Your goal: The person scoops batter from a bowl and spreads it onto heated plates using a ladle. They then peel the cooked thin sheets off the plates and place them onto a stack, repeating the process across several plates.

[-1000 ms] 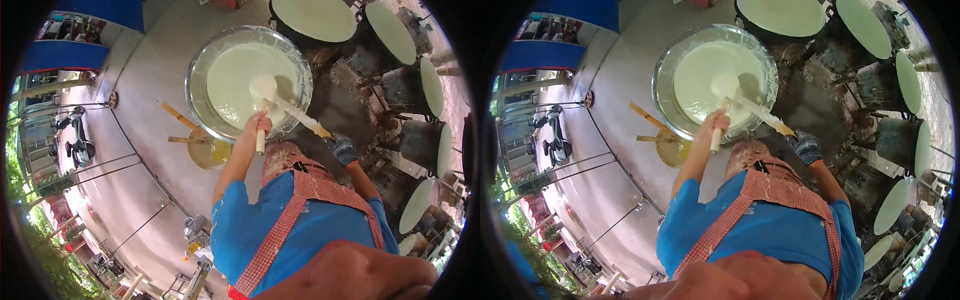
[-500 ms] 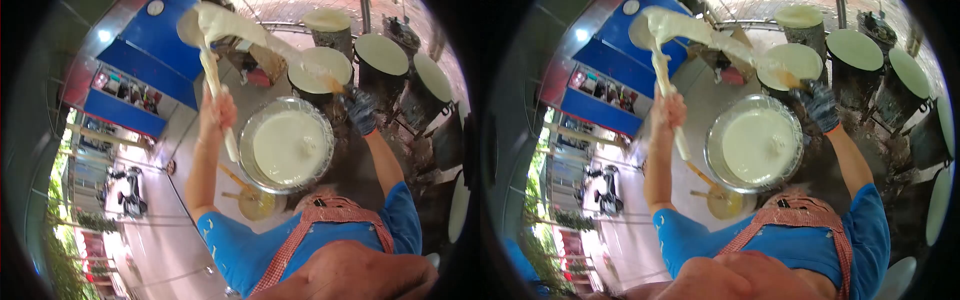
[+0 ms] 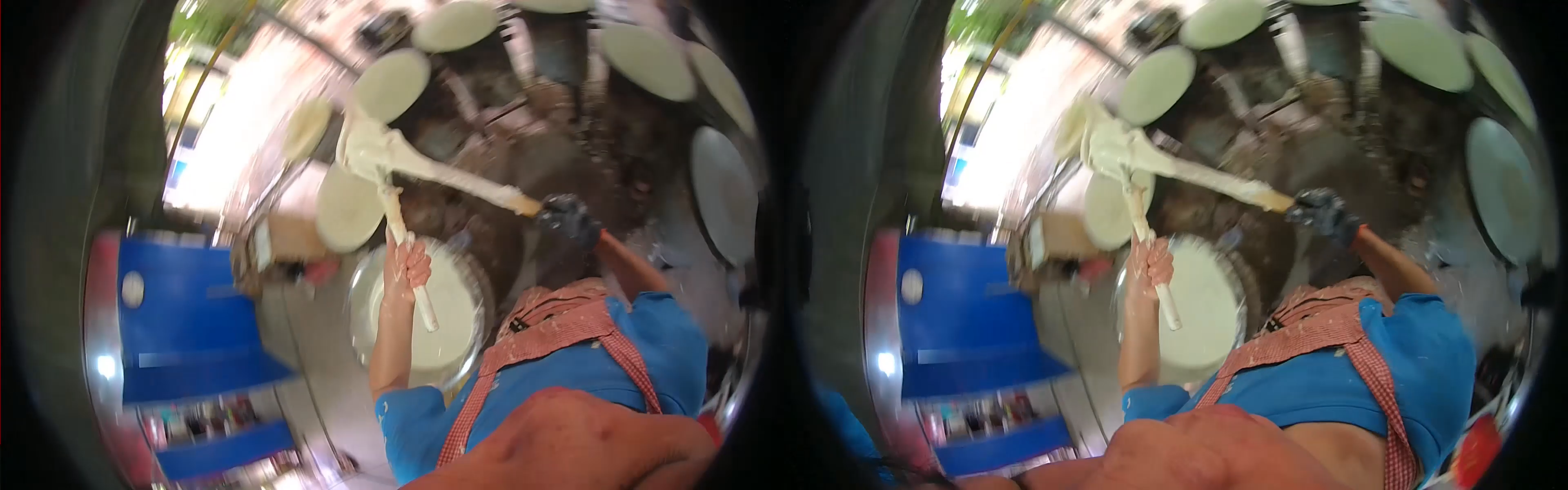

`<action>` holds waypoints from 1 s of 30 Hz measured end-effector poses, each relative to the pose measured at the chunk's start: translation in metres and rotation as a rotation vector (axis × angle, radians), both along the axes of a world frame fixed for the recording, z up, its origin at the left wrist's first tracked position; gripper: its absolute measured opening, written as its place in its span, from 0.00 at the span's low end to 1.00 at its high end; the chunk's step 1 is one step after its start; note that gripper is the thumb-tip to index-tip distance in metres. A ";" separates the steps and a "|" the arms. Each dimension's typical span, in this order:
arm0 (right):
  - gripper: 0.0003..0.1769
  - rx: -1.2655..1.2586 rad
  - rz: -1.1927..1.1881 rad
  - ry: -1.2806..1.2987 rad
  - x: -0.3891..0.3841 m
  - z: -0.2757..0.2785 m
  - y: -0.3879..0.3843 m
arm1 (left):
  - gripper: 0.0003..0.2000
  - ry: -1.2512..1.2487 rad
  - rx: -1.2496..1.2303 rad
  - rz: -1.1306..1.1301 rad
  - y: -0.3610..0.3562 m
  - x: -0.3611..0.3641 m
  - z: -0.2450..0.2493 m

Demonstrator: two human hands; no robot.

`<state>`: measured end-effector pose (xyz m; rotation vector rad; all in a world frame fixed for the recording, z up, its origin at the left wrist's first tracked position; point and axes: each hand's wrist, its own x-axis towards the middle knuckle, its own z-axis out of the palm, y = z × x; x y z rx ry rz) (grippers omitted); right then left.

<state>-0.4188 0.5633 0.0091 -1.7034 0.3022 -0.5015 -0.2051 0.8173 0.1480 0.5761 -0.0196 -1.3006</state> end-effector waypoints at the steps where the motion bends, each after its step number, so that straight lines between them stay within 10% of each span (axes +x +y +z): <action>1: 0.11 -0.052 -0.050 -0.134 -0.013 -0.003 0.002 | 0.09 -0.102 0.101 0.016 -0.024 -0.005 0.000; 3: 0.11 0.225 -0.143 0.360 -0.057 0.020 0.010 | 0.09 0.322 -0.032 -0.307 -0.068 -0.005 -0.027; 5: 0.13 -0.032 -0.530 0.179 -0.109 -0.174 0.003 | 0.08 0.591 0.021 -0.430 -0.117 -0.028 -0.047; 7: 0.17 -0.366 -0.514 0.638 -0.186 -0.089 0.024 | 0.10 0.852 0.249 -0.562 -0.174 -0.053 -0.071; 9: 0.17 0.309 -0.707 0.252 -0.258 -0.089 0.063 | 0.12 0.988 0.342 -0.745 -0.221 -0.094 -0.099; 11: 0.18 -0.286 -0.885 0.868 -0.306 -0.052 0.093 | 0.14 1.064 0.313 -0.959 -0.266 -0.138 -0.116; 14: 0.21 -0.252 -1.212 1.258 -0.409 -0.049 0.081 | 0.15 0.997 0.314 -1.257 -0.376 -0.260 -0.131; 16: 0.22 -0.120 -1.425 1.306 -0.435 -0.024 0.080 | 0.12 0.847 0.358 -1.366 -0.426 -0.320 -0.120; 19: 0.21 -0.039 -1.933 0.954 -0.459 -0.018 0.064 | 0.07 -0.096 -0.037 -1.547 -0.503 -0.402 -0.109; 23: 0.24 -0.486 -1.910 0.879 -0.432 0.026 0.011 | 0.05 -0.762 -0.153 -1.369 -0.525 -0.494 -0.094; 25: 0.26 -0.077 -1.647 1.319 -0.413 0.036 -0.016 | 0.09 -0.831 -0.286 -1.346 -0.536 -0.534 -0.121; 28: 0.22 0.309 -1.707 1.223 -0.432 -0.024 -0.039 | 0.22 -1.215 -0.417 -1.271 -0.597 -0.567 -0.223; 30: 0.20 0.117 -1.844 1.012 -0.440 -0.047 -0.020 | 0.32 -1.526 -0.456 -1.171 -0.616 -0.565 -0.231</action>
